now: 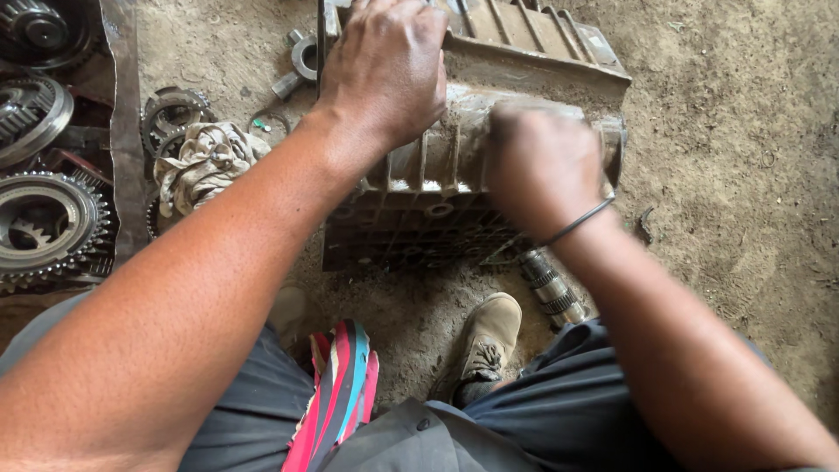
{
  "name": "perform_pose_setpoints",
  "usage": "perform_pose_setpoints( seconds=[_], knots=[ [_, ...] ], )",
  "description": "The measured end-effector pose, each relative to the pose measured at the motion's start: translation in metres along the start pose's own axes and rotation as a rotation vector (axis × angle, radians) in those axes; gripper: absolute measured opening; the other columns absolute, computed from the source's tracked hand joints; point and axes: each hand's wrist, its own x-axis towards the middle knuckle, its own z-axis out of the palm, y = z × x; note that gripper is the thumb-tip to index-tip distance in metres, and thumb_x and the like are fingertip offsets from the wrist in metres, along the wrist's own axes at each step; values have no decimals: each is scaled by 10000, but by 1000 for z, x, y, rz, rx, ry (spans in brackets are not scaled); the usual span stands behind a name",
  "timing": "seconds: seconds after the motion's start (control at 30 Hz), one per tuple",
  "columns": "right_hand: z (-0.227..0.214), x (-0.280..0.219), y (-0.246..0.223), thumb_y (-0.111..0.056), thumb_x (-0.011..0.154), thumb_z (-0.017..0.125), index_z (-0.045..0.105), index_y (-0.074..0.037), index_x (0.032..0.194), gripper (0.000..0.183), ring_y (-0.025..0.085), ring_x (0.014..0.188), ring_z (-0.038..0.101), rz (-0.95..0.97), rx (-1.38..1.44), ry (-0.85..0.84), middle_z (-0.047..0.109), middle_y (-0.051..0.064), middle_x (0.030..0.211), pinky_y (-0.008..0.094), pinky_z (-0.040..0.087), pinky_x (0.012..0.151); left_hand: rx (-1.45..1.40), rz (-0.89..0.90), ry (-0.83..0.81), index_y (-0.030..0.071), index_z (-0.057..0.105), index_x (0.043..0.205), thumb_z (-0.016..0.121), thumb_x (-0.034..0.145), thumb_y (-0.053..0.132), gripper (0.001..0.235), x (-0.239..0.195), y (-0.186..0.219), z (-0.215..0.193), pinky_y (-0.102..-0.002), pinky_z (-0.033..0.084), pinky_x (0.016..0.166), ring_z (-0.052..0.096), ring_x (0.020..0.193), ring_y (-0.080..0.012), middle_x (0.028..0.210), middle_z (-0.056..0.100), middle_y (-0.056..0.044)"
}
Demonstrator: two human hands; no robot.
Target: The person uses a small metal scraper to remove grime and residue from the surface of a large metal engine block. They work methodically across the top and side surfaces, scraping away dirt and debris.
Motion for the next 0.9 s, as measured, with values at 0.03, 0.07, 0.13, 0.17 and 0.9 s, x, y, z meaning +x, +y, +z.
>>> perform_pose_setpoints(
  seconds=[0.03, 0.07, 0.13, 0.17, 0.9],
  knots=[
    [3, -1, -1, -250, 1089, 522, 720, -166, 987, 238, 305, 638, 688, 5, -42, -73, 675, 125, 696, 457, 556, 597, 2, 3, 3, -13, 703, 922, 490, 863, -75, 230, 0, 0, 0, -446, 581, 887, 692, 802, -272, 848, 692, -194],
    [5, -2, -1, -220, 1140, 469, 707, -181, 1055, 256, 294, 639, 687, 10, -82, -149, 673, 122, 695, 447, 561, 606, 3, 7, 4, -11, 703, 916, 502, 890, -65, 210, 0, 0, 0, -448, 581, 886, 691, 804, -274, 839, 689, -194],
    [5, 0, 5, -274, 1033, 613, 731, -150, 926, 201, 299, 642, 687, -97, 45, 49, 683, 101, 701, 459, 546, 590, -20, -23, -50, -12, 701, 905, 494, 878, -72, 218, 0, 0, 0, -449, 579, 887, 689, 793, -273, 830, 687, -191],
    [5, 0, 8, -301, 979, 685, 742, -135, 862, 211, 301, 643, 688, -151, 109, 148, 689, 91, 705, 465, 539, 582, -30, -38, -77, -12, 701, 900, 490, 871, -76, 222, -1, -1, 0, -450, 578, 887, 687, 787, -272, 826, 686, -189],
    [9, 8, 14, -352, 987, 647, 741, -174, 844, 247, 227, 645, 680, 13, 81, -49, 708, 58, 720, 424, 543, 599, -21, -25, -55, -34, 700, 959, 498, 848, -102, 240, 1, 1, -6, -425, 609, 812, 672, 669, -237, 776, 684, -162]
  ],
)
